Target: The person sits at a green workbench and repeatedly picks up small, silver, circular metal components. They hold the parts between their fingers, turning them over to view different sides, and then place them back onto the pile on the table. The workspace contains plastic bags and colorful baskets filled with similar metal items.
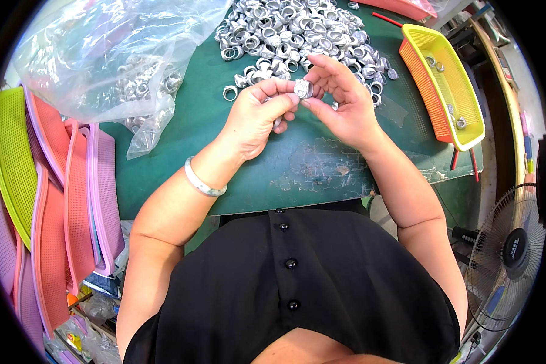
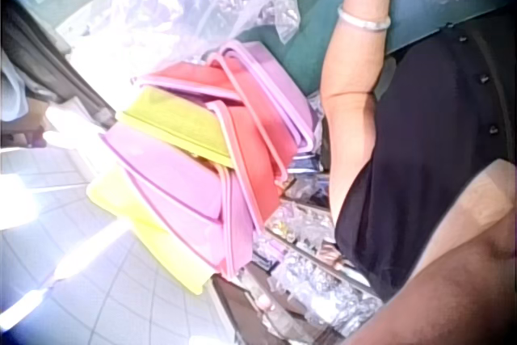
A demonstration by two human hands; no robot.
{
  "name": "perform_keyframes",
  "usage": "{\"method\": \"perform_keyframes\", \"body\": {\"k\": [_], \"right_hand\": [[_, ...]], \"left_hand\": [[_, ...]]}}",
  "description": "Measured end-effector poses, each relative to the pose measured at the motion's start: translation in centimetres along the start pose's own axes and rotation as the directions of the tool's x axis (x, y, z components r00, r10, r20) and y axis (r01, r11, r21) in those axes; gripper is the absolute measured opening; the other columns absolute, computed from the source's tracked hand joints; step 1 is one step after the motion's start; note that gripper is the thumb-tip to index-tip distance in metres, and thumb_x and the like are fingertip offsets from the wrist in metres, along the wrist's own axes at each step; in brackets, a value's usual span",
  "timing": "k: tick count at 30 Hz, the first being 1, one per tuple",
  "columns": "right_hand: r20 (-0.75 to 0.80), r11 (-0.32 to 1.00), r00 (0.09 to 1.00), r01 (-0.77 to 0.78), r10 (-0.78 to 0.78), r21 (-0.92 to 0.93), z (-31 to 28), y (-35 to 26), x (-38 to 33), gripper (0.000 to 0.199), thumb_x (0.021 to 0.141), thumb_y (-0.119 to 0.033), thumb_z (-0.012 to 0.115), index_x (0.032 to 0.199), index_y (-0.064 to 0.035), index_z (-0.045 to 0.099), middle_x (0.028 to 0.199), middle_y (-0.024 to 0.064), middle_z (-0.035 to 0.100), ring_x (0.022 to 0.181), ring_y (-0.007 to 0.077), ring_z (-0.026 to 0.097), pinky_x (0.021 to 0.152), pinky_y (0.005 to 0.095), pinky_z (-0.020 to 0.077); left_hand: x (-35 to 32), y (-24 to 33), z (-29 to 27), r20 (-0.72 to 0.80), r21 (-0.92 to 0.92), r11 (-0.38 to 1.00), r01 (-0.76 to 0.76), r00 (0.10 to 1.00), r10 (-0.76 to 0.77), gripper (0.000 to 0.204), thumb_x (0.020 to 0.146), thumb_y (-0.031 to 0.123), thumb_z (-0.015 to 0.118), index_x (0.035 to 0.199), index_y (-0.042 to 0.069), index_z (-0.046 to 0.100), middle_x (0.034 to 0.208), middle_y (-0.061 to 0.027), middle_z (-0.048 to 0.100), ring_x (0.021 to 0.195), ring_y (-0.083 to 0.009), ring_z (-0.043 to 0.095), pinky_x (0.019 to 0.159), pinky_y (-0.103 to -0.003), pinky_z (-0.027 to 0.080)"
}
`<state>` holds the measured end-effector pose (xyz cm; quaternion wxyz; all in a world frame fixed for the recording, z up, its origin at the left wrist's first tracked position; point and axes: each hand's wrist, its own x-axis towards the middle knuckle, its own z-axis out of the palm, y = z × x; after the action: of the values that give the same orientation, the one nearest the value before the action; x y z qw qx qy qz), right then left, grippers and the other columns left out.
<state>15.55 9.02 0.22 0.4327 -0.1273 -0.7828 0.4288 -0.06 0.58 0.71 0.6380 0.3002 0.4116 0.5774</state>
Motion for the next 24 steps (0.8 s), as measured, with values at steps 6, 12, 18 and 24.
{"method": "perform_keyframes", "body": {"k": [6,12,18,24], "right_hand": [[0.017,0.988,1.0,0.018,-0.016,-0.155,-0.04,-0.86,0.02,0.059,0.068,0.007,0.066,0.122,-0.0072,0.047,0.084,0.0024,0.053,0.067,0.0099,0.051,0.059,0.0225,0.0431],[-0.015,0.996,1.0,0.016,-0.018,-0.089,0.1,-0.75,0.04,0.058,0.068,0.007,0.066,0.122,-0.0068,0.047,0.084,0.0021,0.053,0.066,0.0094,0.051,0.058,0.0221,0.0427],[-0.004,0.995,1.0,0.021,-0.022,-0.102,0.04,-0.76,0.07,0.059,0.068,0.008,0.065,0.123,-0.0062,0.046,0.084,0.0022,0.054,0.067,0.0092,0.051,0.059,0.022,0.0429],[0.071,0.995,0.997,-0.015,0.022,-0.102,-0.33,-1.12,-0.07,0.061,0.072,0.01,0.062,0.128,-0.0029,0.04,0.094,0.0073,0.055,0.077,0.0091,0.053,0.067,0.0213,0.0436]], "left_hand": [[-0.03,-0.14,0.22,-0.033,0.078,0.997,0.003,0.999,0.0,0.017,0.082,0.016,0.063,0.096,0.006,0.06,0.075,0.0018,0.056,0.062,-0.0051,0.049,0.047,-0.017,0.036],[0.02,0.01,0.18,-0.017,0.024,0.999,0.041,0.999,-0.04,0.016,0.085,0.016,0.06,0.098,0.007,0.061,0.073,0.0024,0.056,0.062,-0.0041,0.049,0.047,-0.017,0.035],[-0.01,0.04,0.04,-0.002,-0.023,0.997,0.067,0.998,-0.067,0.017,0.086,0.018,0.059,0.099,0.007,0.061,0.073,0.0015,0.056,0.062,-0.0045,0.049,0.048,-0.017,0.036],[0.11,0.09,-0.17,0.01,-0.017,0.997,0.075,0.997,-0.074,0.019,0.087,0.015,0.057,0.104,0.006,0.06,0.074,0.0013,0.057,0.062,-0.0046,0.05,0.047,-0.017,0.037]]}}
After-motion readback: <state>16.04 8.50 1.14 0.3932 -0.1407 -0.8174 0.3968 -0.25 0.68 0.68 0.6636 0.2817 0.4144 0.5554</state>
